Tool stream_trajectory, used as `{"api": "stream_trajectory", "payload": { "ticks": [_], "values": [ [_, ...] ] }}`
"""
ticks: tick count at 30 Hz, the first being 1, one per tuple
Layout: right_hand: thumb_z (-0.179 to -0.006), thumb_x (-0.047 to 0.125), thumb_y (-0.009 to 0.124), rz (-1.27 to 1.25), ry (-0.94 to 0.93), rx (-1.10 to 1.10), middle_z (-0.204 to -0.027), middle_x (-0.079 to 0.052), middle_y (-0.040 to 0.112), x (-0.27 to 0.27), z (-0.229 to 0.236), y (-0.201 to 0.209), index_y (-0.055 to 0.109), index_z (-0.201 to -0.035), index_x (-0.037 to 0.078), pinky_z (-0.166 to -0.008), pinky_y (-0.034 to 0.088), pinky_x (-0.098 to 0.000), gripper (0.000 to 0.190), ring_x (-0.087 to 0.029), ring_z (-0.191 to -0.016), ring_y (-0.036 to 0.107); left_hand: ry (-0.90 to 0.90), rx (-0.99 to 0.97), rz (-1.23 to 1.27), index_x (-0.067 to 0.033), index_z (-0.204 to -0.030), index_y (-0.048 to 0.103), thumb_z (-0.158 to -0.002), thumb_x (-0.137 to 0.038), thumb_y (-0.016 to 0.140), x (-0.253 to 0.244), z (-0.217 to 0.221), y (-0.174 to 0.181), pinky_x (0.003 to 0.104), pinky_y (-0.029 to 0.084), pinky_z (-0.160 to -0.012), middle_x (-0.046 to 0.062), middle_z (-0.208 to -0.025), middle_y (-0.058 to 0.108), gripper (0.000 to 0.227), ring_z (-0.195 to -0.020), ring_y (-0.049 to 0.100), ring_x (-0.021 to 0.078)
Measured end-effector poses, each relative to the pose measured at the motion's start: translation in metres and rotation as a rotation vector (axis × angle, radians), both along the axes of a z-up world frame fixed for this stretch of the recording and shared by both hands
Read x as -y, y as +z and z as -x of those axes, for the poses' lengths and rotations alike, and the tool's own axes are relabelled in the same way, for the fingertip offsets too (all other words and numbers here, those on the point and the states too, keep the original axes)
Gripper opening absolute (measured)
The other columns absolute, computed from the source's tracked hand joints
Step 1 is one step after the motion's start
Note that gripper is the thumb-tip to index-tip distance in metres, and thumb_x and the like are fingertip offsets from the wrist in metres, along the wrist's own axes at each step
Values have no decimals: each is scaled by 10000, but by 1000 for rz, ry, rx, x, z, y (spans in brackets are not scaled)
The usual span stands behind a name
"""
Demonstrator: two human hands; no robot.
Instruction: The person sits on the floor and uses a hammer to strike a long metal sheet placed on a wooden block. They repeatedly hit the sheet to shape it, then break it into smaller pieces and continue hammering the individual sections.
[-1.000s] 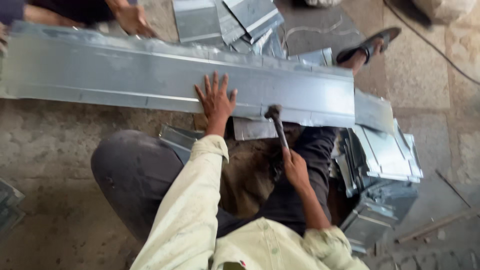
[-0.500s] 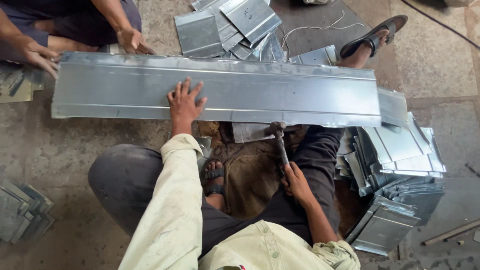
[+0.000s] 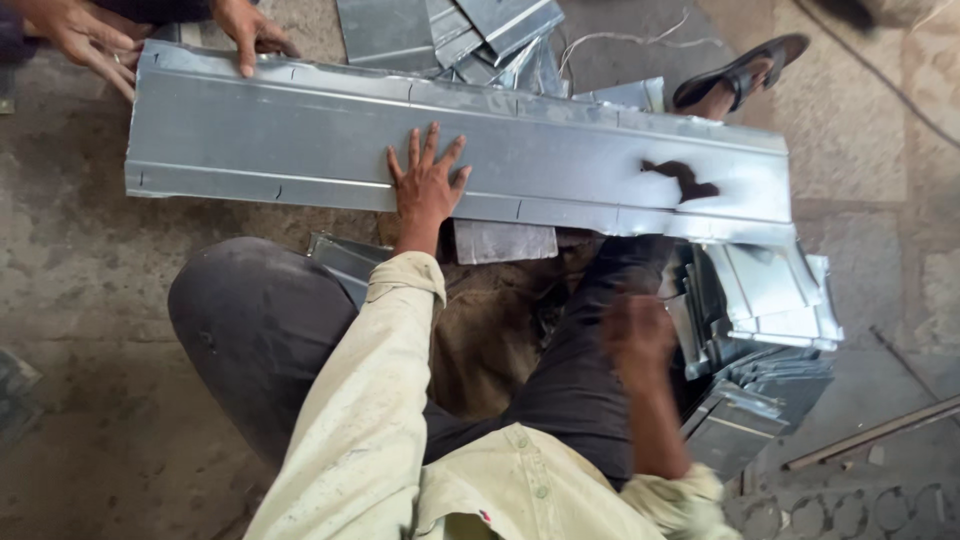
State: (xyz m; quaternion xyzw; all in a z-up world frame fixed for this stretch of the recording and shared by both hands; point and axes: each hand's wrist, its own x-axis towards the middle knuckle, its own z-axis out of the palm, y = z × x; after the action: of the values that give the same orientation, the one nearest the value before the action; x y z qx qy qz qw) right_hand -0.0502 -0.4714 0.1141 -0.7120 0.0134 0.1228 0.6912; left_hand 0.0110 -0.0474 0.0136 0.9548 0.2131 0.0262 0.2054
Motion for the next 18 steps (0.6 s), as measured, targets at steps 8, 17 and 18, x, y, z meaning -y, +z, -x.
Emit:
{"api": "stream_trajectory", "payload": {
  "ticks": [8, 17, 18],
  "values": [
    [-1129, 348, 555, -196, -220, 547, -696, -71, 541, 17, -11, 74, 617, -1029, 34, -470, 398, -304, 336, -139, -544, 487, -24, -18, -26, -467, -1538, 422, -1009, -606, 483, -5, -9, -3, 662, 36, -1228, -26, -1702, 213, 550, -1565, 174, 290],
    [-1100, 323, 582, 587, 198, -130, -711, -57, 572, -84, 3, -36, 659, -1000, 29, -502, 417, -324, 320, -132, -590, 515, -2, -12, -9, -455, -1560, 419, -1028, -587, 471, -9, -12, 8, 676, 17, -1230, -21, -1713, 203, 551, -1580, 162, 292],
    [-1086, 332, 568, 528, 148, -216, -689, -29, 552, -77, -3, -9, 643, -998, 57, -471, 399, -320, 299, -127, -555, 499, 15, -48, 11, -474, -1547, 418, -1005, -589, 479, -8, -11, 11, 675, 9, -1229, -28, -1711, 196, 557, -1581, 153, 286]
  ]
}}
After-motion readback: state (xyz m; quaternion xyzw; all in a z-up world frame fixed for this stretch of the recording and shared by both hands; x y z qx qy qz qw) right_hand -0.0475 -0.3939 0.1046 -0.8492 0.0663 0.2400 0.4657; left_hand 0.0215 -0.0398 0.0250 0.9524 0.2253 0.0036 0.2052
